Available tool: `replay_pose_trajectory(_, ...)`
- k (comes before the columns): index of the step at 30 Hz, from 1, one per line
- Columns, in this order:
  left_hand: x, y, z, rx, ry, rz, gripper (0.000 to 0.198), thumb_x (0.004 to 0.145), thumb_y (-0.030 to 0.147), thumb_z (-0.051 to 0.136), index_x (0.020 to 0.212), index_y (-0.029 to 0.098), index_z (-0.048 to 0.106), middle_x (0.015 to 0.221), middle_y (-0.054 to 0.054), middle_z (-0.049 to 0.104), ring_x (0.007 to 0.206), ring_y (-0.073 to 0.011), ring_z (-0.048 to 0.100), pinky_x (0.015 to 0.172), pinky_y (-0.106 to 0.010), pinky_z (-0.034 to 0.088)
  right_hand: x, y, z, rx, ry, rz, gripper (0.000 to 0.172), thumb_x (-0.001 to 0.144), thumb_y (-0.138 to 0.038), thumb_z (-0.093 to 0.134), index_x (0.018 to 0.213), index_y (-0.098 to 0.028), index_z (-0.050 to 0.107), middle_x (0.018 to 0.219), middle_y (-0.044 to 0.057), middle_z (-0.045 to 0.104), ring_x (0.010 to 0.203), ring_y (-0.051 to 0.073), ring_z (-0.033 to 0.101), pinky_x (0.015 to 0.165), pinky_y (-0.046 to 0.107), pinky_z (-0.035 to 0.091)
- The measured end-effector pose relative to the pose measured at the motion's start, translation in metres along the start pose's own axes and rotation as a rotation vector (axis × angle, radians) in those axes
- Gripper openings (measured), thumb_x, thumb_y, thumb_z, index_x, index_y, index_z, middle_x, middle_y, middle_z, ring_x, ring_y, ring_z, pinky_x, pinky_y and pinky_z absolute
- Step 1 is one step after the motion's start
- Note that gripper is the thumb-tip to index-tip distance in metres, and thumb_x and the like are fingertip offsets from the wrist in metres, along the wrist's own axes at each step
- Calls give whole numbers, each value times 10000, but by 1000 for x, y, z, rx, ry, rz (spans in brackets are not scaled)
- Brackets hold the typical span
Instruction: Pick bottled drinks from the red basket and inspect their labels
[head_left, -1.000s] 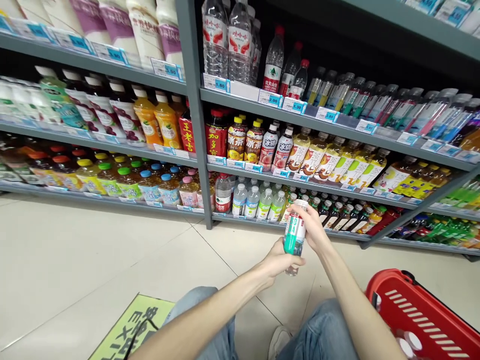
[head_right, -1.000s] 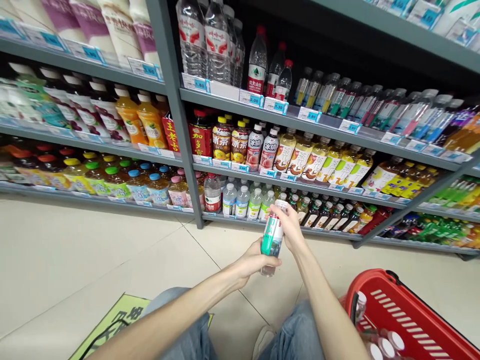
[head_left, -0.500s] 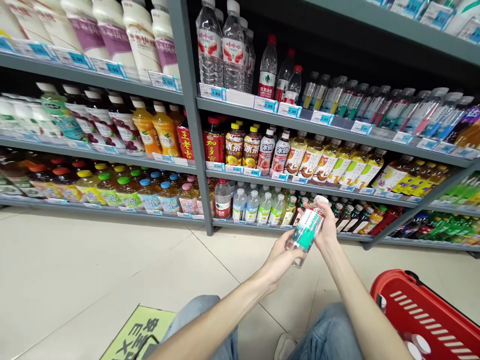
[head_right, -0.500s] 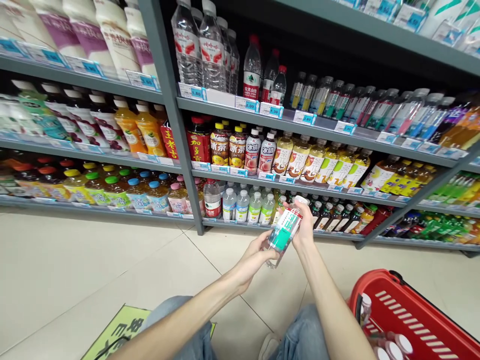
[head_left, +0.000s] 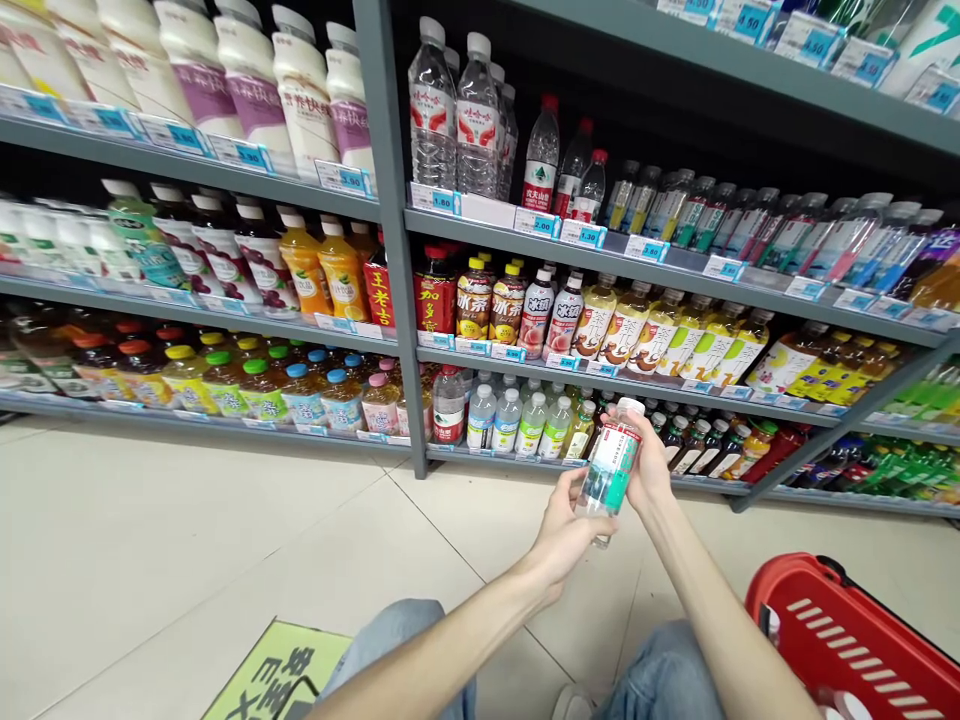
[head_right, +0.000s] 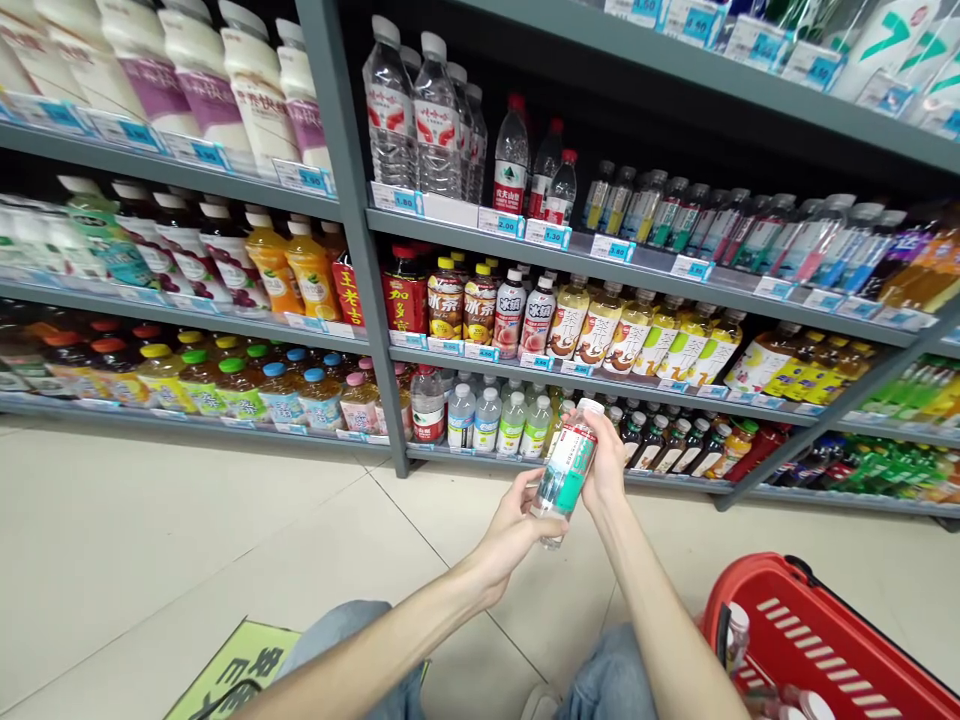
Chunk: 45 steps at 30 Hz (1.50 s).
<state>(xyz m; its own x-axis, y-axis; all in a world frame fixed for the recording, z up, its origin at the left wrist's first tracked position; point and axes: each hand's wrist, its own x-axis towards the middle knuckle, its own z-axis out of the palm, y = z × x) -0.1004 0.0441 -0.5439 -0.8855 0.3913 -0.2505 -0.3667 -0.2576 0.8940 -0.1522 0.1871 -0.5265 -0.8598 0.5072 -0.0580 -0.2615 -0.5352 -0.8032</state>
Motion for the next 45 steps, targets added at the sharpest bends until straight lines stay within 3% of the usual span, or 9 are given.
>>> replay_pose_trajectory(10,1,-6,1,-14,-34,16,710,600,76,782,1253,183,525,1026,-72,635,845,-191,611,715,-295,487,4,-3,-6,51,-7,114,280,701,-338,769,899,-155,693,806,25,749,602,131,669,533,224,564)
replay_pose_trajectory(14,1,-6,1,-39,3,8,673,612,109,802,1215,176,511,989,-68,657,811,-178,615,699,-281,479,3,-6,-5,94,-13,111,248,706,-336,767,864,-163,688,779,13,736,598,120,658,544,212,565)
replay_pose_trajectory(19,-1,-4,2,-126,11,9,688,623,214,870,1198,180,495,906,-50,706,811,-166,627,741,-262,460,8,-12,-11,96,-17,100,219,726,-338,759,850,-169,696,767,14,729,614,123,655,536,215,563)
replay_pose_trajectory(22,-2,-2,3,-196,-52,-11,676,640,299,892,1183,181,506,901,-60,728,801,-162,642,768,-264,463,12,-16,-15,85,-70,98,244,748,-357,743,886,-158,711,769,25,727,625,129,658,543,221,565)
replay_pose_trajectory(26,-1,-2,3,-388,-237,-143,469,842,467,707,1141,136,563,934,-118,738,748,-149,653,698,-240,466,16,-20,-19,128,-103,98,275,766,-400,741,937,-186,709,817,5,739,658,131,673,560,234,577)
replay_pose_trajectory(29,0,-5,3,-480,-305,-254,483,956,515,488,1122,83,625,974,-169,741,667,-125,637,579,-203,414,15,-20,-19,216,-110,87,272,733,-352,778,956,-221,695,884,-35,743,745,122,701,629,227,594)
replay_pose_trajectory(35,3,-8,2,-520,-221,-320,450,975,475,397,1027,108,653,843,-158,752,509,-115,575,481,-193,340,9,-18,-12,177,-73,72,306,732,-358,786,976,-194,703,901,-9,756,744,122,709,630,212,591)
replay_pose_trajectory(45,3,-3,0,-508,-177,-324,384,950,437,426,969,117,637,814,-163,747,471,-110,552,444,-179,289,8,-16,-11,138,-104,56,290,747,-384,793,970,-211,722,971,2,762,783,131,708,667,233,593)
